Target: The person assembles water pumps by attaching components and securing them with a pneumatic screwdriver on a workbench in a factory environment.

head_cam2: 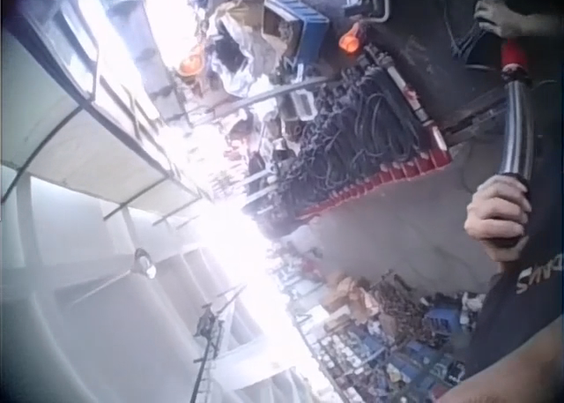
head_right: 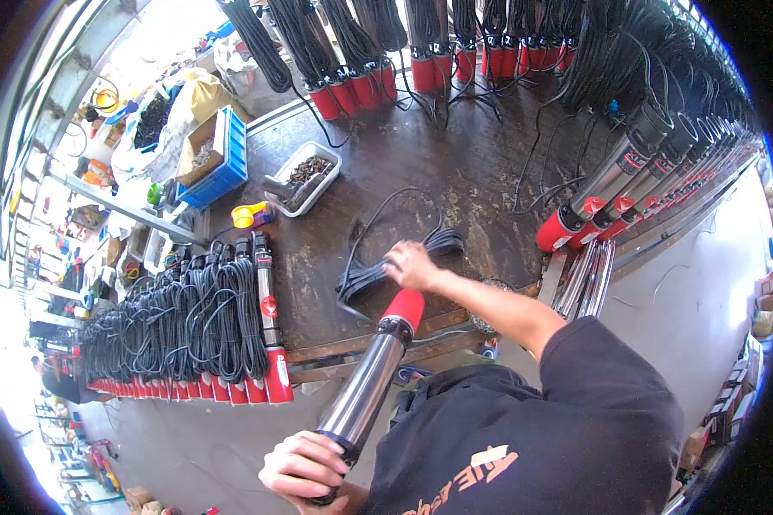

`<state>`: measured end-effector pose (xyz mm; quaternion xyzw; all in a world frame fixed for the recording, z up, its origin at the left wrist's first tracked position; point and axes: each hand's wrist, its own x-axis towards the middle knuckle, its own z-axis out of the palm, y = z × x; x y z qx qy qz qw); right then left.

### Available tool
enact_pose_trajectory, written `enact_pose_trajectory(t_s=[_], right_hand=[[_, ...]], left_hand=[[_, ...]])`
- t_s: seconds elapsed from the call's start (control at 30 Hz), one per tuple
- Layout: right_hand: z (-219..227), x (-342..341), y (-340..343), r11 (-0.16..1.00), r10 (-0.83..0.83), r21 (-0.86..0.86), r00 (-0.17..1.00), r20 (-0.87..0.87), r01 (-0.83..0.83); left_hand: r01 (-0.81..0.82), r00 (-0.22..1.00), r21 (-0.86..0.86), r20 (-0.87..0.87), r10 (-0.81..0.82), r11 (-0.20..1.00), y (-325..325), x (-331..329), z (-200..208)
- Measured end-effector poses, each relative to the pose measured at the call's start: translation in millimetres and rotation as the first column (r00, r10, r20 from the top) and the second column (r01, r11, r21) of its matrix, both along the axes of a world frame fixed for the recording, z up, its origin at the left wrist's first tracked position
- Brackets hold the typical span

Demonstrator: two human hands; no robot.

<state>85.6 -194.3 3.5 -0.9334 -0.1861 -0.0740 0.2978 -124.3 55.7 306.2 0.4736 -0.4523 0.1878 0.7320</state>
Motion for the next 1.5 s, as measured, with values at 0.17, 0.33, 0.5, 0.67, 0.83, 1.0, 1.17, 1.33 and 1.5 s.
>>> enact_pose_trajectory(t_s=[0.17, 0.33, 0.5, 0.67, 0.83, 1.0, 1.17, 1.33, 1.5], right_hand=[[33.1, -76.7, 38.9, 0.634, 0.529, 0.739, 0.825, -0.2, -0.227], [-37.6, -63.3, 4.7, 0.754, 0.276, 0.642, 0.953, -0.123, -0.136], [-54.6, -101.2, 51.2, 0.195, -0.496, 0.515, 0.537, -0.682, 0.834], [28.4, -77.1, 68.6, -0.416, 0.713, -0.074, 0.275, -0.644, 0.906], [-6.9, -80.2, 61.0, -0.533, 0.654, 0.196, 0.547, -0.523, 0.823], [25.2, -135.1, 46.6, -0.301, 0.733, 0.19, 0.354, -0.581, 0.935], [36.9, -196.1, 23.2, -0.289, 0.8, -0.056, 0.209, -0.562, 0.956], [82.5, -234.1, -50.0, 0.407, 0.558, 0.281, 0.007, -0.83, 0.869], [50.0, -215.4, -248.1, 0.645, -0.724, -0.048, 0.59, -0.359, 0.763]], left_hand=[[-0.002, 0.987, 0.057, -0.158, 0.011, 0.998, 60.7, 4.7, -14.2], [-0.017, 0.974, -0.046, -0.226, 0.006, 0.999, 111.2, 34.5, -36.7], [-0.445, 0.82, -0.116, -0.451, 0.352, 0.888, 104.2, 27.6, -36.9], [-0.499, 0.768, -0.027, -0.476, 0.428, 0.866, 90.5, -1.6, -36.6], [-0.493, 0.824, 0.198, -0.207, 0.528, 0.847, -4.9, -31.1, -10.3], [-0.125, 0.992, 0.615, 0.076, 0.099, 0.779, -86.2, -40.3, 50.5], [0.046, 0.982, 0.618, 0.115, -0.149, 0.785, -119.7, -40.9, 64.9], [0.049, 0.997, 0.626, 0.016, -0.076, 0.778, -130.2, -44.4, 69.9], [0.143, 0.987, 0.617, -0.032, -0.158, 0.774, -137.5, -47.9, 70.0]])
